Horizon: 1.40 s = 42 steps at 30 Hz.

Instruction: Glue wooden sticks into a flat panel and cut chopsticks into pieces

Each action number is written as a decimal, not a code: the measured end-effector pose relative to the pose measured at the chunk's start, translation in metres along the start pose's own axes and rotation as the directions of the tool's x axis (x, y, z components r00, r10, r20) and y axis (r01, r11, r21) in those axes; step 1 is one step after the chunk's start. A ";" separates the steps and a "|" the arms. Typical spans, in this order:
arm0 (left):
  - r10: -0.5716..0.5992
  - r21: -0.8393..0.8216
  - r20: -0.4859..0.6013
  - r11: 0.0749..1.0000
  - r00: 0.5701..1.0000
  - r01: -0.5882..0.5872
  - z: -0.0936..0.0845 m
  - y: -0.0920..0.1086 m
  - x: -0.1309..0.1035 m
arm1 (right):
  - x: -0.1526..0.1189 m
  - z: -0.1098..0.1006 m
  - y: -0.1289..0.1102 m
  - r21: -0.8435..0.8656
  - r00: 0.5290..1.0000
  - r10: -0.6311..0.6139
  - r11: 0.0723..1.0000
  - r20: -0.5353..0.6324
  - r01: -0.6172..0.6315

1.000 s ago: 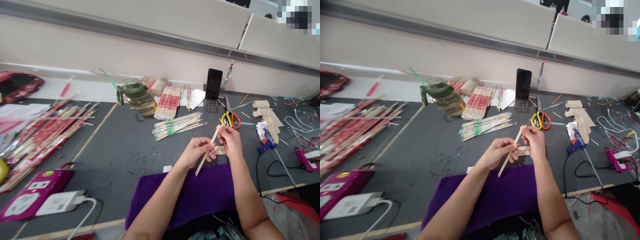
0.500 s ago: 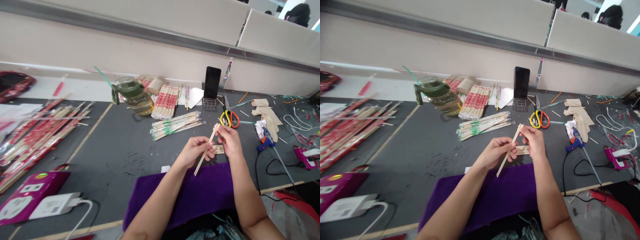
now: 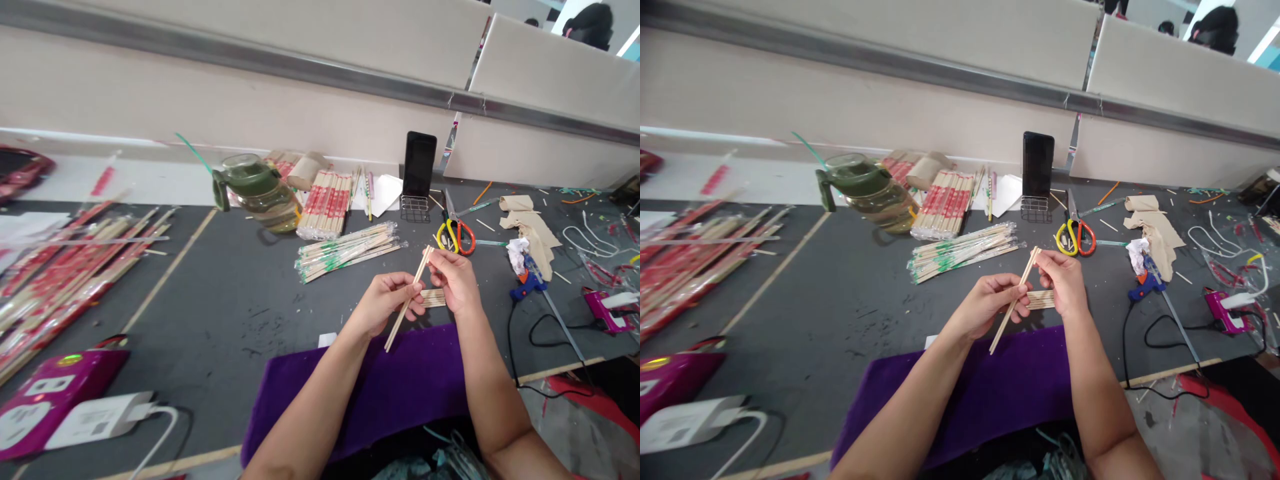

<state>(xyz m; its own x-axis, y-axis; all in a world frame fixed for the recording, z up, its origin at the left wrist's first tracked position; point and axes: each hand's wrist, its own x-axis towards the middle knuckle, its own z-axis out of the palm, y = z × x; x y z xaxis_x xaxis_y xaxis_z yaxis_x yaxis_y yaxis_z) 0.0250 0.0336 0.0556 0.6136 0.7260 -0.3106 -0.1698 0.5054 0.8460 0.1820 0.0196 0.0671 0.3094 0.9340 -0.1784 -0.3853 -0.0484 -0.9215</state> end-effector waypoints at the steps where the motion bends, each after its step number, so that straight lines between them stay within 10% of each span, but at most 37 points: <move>1: 0.000 0.004 -0.001 1.000 1.000 0.000 0.000 0.000 0.000 | 0.000 0.000 0.000 -0.003 1.000 -0.006 1.000 -0.002 0.006; 42: 0.088 0.232 -0.065 0.970 0.994 -0.070 -0.008 0.007 -0.007 | -0.001 0.010 0.011 -0.076 0.986 -0.167 0.983 -0.003 0.167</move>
<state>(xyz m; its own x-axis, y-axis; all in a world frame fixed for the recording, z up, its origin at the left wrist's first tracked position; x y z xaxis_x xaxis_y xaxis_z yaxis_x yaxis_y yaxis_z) 0.0130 0.0361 0.0604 0.5449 0.7962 -0.2629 -0.0287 0.3310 0.9432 0.1684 0.0214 0.0608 0.3725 0.9278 -0.0229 -0.2610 0.0811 -0.9619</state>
